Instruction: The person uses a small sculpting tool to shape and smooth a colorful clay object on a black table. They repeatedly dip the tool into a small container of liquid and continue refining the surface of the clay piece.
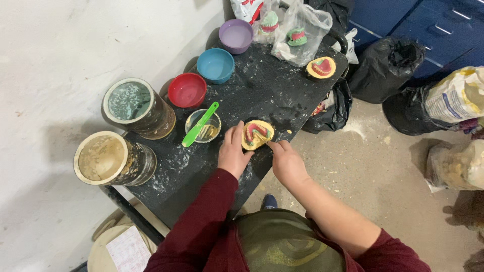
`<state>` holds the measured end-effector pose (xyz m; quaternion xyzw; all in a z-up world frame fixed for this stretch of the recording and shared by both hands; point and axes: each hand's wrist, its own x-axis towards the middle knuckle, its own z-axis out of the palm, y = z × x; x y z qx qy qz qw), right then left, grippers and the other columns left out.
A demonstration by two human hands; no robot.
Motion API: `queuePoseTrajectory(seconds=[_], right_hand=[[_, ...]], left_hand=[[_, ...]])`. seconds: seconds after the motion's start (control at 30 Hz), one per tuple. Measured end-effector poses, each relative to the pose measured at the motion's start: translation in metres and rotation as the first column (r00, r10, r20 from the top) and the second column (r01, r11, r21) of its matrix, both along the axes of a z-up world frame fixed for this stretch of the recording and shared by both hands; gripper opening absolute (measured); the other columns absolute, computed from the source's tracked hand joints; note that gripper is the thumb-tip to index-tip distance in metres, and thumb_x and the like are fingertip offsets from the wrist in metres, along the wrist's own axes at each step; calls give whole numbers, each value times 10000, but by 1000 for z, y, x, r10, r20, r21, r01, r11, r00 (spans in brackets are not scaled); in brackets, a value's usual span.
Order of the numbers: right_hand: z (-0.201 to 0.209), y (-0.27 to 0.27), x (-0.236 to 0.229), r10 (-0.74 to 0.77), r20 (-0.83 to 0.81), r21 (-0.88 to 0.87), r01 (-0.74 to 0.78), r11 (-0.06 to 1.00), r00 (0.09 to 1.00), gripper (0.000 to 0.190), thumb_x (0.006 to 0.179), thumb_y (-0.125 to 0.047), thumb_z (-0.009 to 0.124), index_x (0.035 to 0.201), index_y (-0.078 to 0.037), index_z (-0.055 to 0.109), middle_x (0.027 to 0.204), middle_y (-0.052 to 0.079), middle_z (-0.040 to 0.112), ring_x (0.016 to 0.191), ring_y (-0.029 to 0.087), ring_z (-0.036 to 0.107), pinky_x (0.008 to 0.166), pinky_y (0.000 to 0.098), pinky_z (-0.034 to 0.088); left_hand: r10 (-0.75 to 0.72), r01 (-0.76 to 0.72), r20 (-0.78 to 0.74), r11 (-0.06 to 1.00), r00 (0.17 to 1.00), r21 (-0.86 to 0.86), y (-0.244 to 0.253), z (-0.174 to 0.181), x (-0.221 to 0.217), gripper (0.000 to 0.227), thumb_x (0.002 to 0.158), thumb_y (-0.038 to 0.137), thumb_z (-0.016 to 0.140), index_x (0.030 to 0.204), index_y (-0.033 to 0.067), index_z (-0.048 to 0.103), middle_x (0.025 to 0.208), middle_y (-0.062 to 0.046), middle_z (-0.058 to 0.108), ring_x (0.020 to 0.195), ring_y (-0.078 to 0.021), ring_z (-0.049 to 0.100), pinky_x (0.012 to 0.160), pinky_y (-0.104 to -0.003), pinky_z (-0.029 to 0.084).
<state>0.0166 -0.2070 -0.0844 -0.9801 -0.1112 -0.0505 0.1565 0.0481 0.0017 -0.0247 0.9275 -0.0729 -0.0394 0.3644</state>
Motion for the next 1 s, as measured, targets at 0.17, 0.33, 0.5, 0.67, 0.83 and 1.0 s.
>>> queuePoseTrajectory(seconds=[0.17, 0.33, 0.5, 0.67, 0.83, 1.0], right_hand=[[-5, -9, 2, -23, -17, 48, 24, 999, 1000, 419, 901, -95, 642, 1310, -184, 615, 1130, 58, 584, 882, 329, 755, 689, 433, 648], [2, -17, 4, 9, 19, 49, -10, 999, 1000, 401, 897, -96, 651, 1283, -203, 644, 1131, 25, 589, 872, 297, 769, 680, 378, 662], [18, -26, 7, 31, 13, 76, -31, 997, 999, 413, 903, -81, 640, 1274, -259, 679, 1111, 8, 615, 906, 295, 759, 713, 389, 657], [11, -28, 9, 21, 22, 38, -22, 999, 1000, 404, 869, -96, 636, 1224, -287, 672, 1109, -13, 601, 896, 307, 752, 709, 405, 653], [10, -30, 11, 51, 32, 59, -53, 997, 998, 380, 881, -61, 625, 1191, -266, 700, 1092, 2, 621, 893, 332, 740, 708, 403, 647], [15, -33, 16, 62, -21, 135, -58, 989, 998, 349, 849, -77, 658, 1143, -261, 699, 1056, 20, 621, 927, 343, 728, 758, 426, 627]], left_hand=[[-8, 7, 51, 1000, 999, 25, -15, -15, -7, 1034, 762, 196, 875, 1628, 150, 312, 1456, -193, 443, 1252, -489, 612, 1041, -577, 532], [18, -22, 51, 998, 999, 66, -17, -17, -10, 1036, 766, 252, 875, 1632, 194, 309, 1442, -172, 447, 1196, -483, 646, 1028, -559, 524], [13, -13, 0, 996, 1000, 84, -10, -2, -16, 1062, 758, 249, 890, 1639, 209, 298, 1475, -163, 435, 1261, -465, 617, 1061, -538, 517], [0, 1, -22, 998, 1000, 60, -2, 15, -28, 1021, 774, 200, 882, 1629, 168, 324, 1475, -179, 437, 1294, -460, 596, 1073, -540, 498], [-4, 5, -29, 999, 1000, 35, 4, 15, -37, 993, 786, 192, 869, 1619, 159, 329, 1508, -168, 414, 1341, -424, 567, 1102, -535, 478], [6, -7, -31, 1000, 1000, -22, 3, 20, -36, 988, 784, 158, 866, 1617, 135, 335, 1509, -202, 411, 1364, -458, 533, 1118, -571, 449]])
